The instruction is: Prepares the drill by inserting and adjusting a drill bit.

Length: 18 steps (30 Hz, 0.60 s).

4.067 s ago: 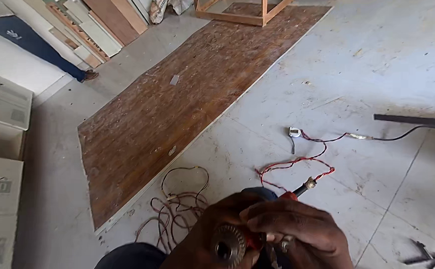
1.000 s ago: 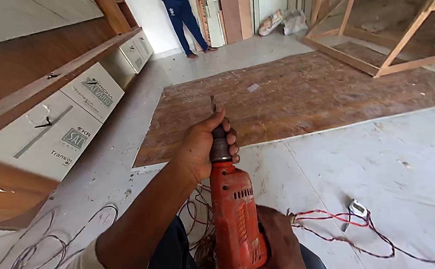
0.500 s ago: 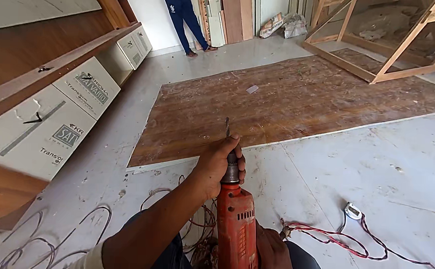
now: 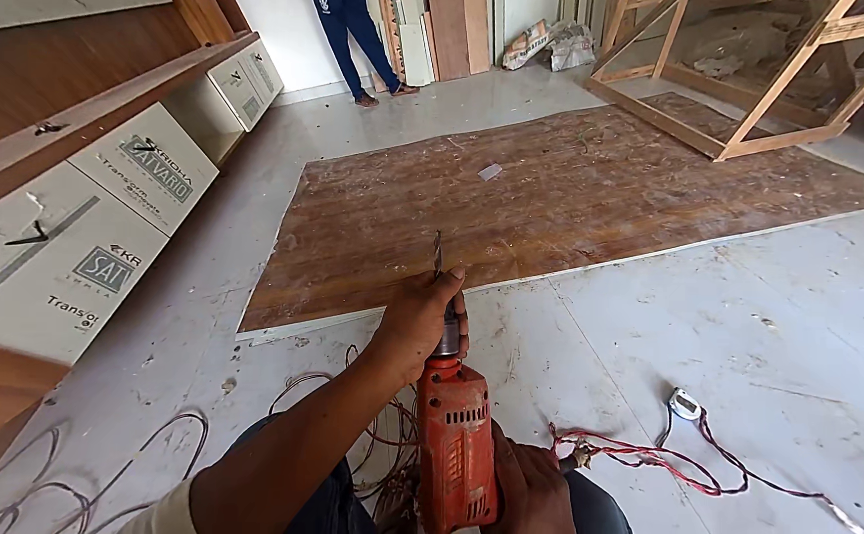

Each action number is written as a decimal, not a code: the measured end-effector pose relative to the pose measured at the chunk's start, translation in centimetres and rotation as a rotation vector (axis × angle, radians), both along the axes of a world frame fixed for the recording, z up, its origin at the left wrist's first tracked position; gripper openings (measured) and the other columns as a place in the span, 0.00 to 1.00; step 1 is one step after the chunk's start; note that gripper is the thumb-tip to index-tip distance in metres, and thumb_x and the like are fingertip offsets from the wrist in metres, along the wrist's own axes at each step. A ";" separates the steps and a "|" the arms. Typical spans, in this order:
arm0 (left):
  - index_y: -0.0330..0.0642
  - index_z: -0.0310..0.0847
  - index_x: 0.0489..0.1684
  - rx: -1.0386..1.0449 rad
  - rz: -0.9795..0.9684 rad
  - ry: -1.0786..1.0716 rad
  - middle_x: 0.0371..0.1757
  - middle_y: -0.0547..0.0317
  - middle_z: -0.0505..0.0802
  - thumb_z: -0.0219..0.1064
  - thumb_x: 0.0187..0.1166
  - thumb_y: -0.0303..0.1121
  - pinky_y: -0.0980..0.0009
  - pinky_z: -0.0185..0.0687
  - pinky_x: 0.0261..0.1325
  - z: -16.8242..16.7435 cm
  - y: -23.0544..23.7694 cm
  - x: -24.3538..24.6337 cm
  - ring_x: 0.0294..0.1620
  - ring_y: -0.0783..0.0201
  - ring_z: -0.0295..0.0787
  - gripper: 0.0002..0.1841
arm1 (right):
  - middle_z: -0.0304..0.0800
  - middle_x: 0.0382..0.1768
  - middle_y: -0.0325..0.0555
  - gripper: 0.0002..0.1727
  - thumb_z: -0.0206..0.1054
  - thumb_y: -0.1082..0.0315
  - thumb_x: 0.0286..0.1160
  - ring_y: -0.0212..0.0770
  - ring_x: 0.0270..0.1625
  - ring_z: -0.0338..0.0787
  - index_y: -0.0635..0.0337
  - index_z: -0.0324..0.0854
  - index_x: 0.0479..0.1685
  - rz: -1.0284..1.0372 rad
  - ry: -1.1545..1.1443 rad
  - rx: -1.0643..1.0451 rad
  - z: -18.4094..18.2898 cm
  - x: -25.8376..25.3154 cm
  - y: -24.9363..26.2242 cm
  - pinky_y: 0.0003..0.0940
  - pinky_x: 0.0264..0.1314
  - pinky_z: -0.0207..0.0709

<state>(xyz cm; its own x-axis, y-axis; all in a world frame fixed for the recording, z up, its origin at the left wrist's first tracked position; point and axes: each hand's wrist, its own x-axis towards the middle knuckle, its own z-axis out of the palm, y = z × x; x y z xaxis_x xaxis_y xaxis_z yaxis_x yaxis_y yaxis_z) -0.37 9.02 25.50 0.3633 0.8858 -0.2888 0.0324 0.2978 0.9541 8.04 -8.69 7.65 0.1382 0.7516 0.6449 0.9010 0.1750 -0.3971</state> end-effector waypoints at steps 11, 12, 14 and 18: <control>0.41 0.79 0.60 -0.120 -0.295 -0.347 0.50 0.41 0.91 0.54 0.87 0.59 0.58 0.94 0.49 -1.4 0.1 -2.3 0.42 0.51 0.95 0.28 | 0.95 0.33 0.40 0.37 0.68 0.47 0.55 0.36 0.34 0.90 0.65 0.85 0.63 -0.007 0.053 0.060 -0.1 0.1 0.2 0.34 0.45 0.82; 0.41 0.80 0.61 -0.110 -0.298 -0.354 0.51 0.41 0.91 0.56 0.87 0.58 0.57 0.93 0.51 -1.4 0.1 -2.4 0.43 0.51 0.95 0.27 | 0.95 0.33 0.40 0.36 0.68 0.47 0.54 0.36 0.33 0.90 0.65 0.85 0.63 -0.012 0.051 0.063 -0.1 0.1 0.3 0.34 0.44 0.82; 0.40 0.81 0.61 -0.102 -0.323 -0.346 0.47 0.42 0.92 0.63 0.84 0.52 0.56 0.93 0.54 -1.7 0.2 -2.7 0.44 0.51 0.95 0.24 | 0.96 0.33 0.40 0.36 0.69 0.48 0.56 0.36 0.34 0.90 0.65 0.86 0.62 -0.011 0.046 0.065 -0.2 0.1 0.3 0.35 0.44 0.83; 0.37 0.83 0.38 -0.120 -0.357 -0.206 0.29 0.46 0.91 0.71 0.74 0.35 0.55 0.92 0.52 -2.0 -0.5 -2.5 0.38 0.52 0.95 0.09 | 0.95 0.33 0.40 0.36 0.69 0.49 0.55 0.36 0.34 0.90 0.64 0.85 0.64 -0.032 0.024 0.073 -0.1 0.0 0.2 0.35 0.42 0.82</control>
<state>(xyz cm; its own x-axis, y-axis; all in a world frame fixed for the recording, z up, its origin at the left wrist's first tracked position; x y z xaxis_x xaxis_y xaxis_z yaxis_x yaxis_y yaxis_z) -2.89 8.51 23.52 0.7020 0.6585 -0.2714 -0.0339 0.4116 0.9108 8.00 -8.46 7.53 0.1775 0.6977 0.6940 0.8970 0.1753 -0.4057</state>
